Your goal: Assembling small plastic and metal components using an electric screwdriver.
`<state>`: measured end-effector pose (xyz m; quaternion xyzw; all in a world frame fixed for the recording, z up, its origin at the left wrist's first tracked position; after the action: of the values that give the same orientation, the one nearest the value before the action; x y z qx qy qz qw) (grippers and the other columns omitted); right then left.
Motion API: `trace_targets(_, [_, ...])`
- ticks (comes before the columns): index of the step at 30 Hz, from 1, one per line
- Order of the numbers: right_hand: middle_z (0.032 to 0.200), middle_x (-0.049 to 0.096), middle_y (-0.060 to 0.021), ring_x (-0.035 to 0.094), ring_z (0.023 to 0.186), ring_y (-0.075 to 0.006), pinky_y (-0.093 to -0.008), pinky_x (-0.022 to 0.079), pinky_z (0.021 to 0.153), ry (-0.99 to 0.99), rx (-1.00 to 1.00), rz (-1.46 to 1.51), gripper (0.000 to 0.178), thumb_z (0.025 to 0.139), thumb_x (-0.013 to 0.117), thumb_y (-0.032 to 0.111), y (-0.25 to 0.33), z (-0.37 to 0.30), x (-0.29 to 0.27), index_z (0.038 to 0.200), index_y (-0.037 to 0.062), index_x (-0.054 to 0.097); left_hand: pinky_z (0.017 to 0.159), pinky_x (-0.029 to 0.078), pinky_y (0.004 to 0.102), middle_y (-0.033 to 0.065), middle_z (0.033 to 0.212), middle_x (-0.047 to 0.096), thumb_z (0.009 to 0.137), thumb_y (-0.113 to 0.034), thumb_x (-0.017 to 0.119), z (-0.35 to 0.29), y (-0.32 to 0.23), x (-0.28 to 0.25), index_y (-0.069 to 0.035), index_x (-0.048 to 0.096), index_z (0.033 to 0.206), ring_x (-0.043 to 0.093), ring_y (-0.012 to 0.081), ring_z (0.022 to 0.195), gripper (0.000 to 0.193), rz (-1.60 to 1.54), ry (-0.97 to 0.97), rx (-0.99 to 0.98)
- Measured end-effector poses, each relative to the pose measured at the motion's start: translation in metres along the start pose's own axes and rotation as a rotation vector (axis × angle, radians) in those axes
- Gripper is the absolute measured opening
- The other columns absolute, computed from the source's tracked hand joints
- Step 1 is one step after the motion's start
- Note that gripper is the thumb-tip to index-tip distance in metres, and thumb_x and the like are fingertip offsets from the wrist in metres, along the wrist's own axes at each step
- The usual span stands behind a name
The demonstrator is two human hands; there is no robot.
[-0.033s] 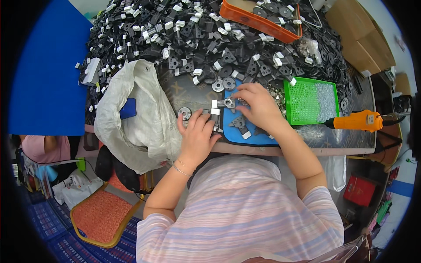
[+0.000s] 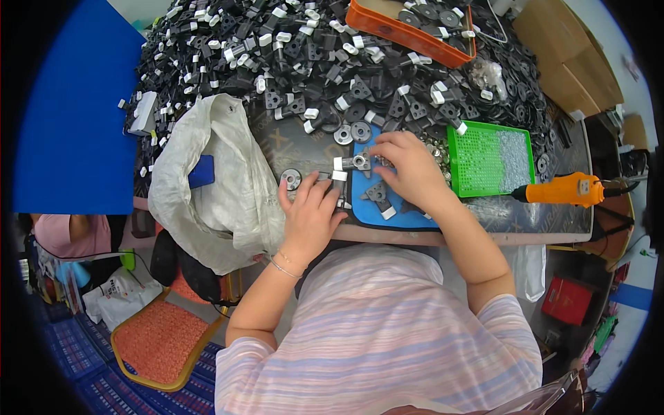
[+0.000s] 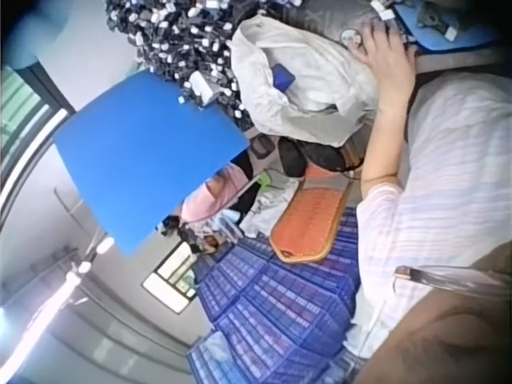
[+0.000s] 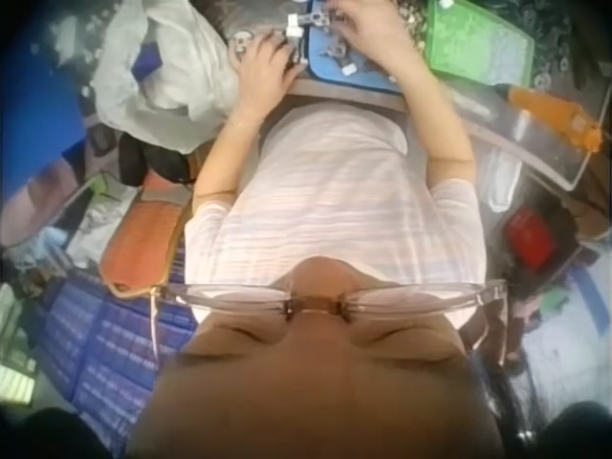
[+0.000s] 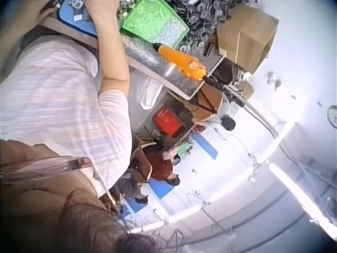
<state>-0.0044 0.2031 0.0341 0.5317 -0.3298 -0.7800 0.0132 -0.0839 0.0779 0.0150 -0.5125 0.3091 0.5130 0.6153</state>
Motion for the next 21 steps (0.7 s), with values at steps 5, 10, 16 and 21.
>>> trace_targets(5, [0.102, 0.061, -0.0081, 0.056, 0.098, -0.0290, -0.0393, 0.046, 0.084, 0.050, -0.115, 0.139, 0.030, 0.068, 0.071, 0.007, 0.028, -0.024, 0.012, 0.096, 0.0080, 0.063, 0.102, 0.027, 0.0522, 0.0039, 0.100, 0.059, 0.079, -0.016, 0.054, -0.001, -0.013, 0.004, -0.013, 0.063, 0.101, 0.052, 0.0212, 0.109, 0.024, 0.159, -0.060, 0.261])
trace_targets(10, [0.105, 0.060, -0.0059, 0.056, 0.099, -0.0258, -0.0385, 0.043, 0.083, 0.037, -0.078, 0.081, 0.031, 0.067, 0.072, 0.011, 0.046, -0.047, 0.017, 0.097, 0.0093, 0.063, 0.102, 0.030, 0.0503, 0.0015, 0.090, 0.057, 0.075, -0.015, 0.059, 0.000, -0.013, 0.000, -0.011, 0.063, 0.092, 0.055, 0.0191, 0.099, 0.018, 0.104, -0.105, 0.311])
trace_targets(16, [0.107, 0.059, -0.0070, 0.054, 0.102, -0.0255, -0.0397, 0.040, 0.086, -0.114, 0.142, -0.175, 0.035, 0.069, 0.072, 0.015, 0.011, -0.077, -0.019, 0.102, 0.0098, 0.061, 0.099, 0.033, 0.0457, 0.0040, 0.088, 0.059, 0.068, -0.006, 0.070, 0.007, 0.000, -0.021, -0.008, 0.063, 0.091, 0.056, 0.0235, 0.094, 0.024, -0.147, -0.142, 0.169])
trace_targets(21, [0.108, 0.058, -0.0094, 0.055, 0.100, -0.0279, -0.0392, 0.042, 0.084, -0.032, 0.247, -0.143, 0.038, 0.071, 0.070, 0.011, -0.012, -0.099, -0.014, 0.107, 0.0078, 0.058, 0.097, 0.033, 0.0453, 0.0059, 0.102, 0.057, 0.068, -0.013, 0.072, 0.020, -0.025, -0.004, -0.010, 0.061, 0.108, 0.053, 0.0253, 0.098, 0.041, 0.005, 0.041, 0.188])
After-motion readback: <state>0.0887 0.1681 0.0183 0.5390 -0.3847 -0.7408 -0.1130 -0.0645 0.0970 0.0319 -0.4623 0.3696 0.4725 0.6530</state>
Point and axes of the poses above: each hand's wrist, its own z-axis towards the middle knuckle, its own x-axis out of the palm, y = z × x, the point moved 10 cm from there along z, towards the middle knuckle
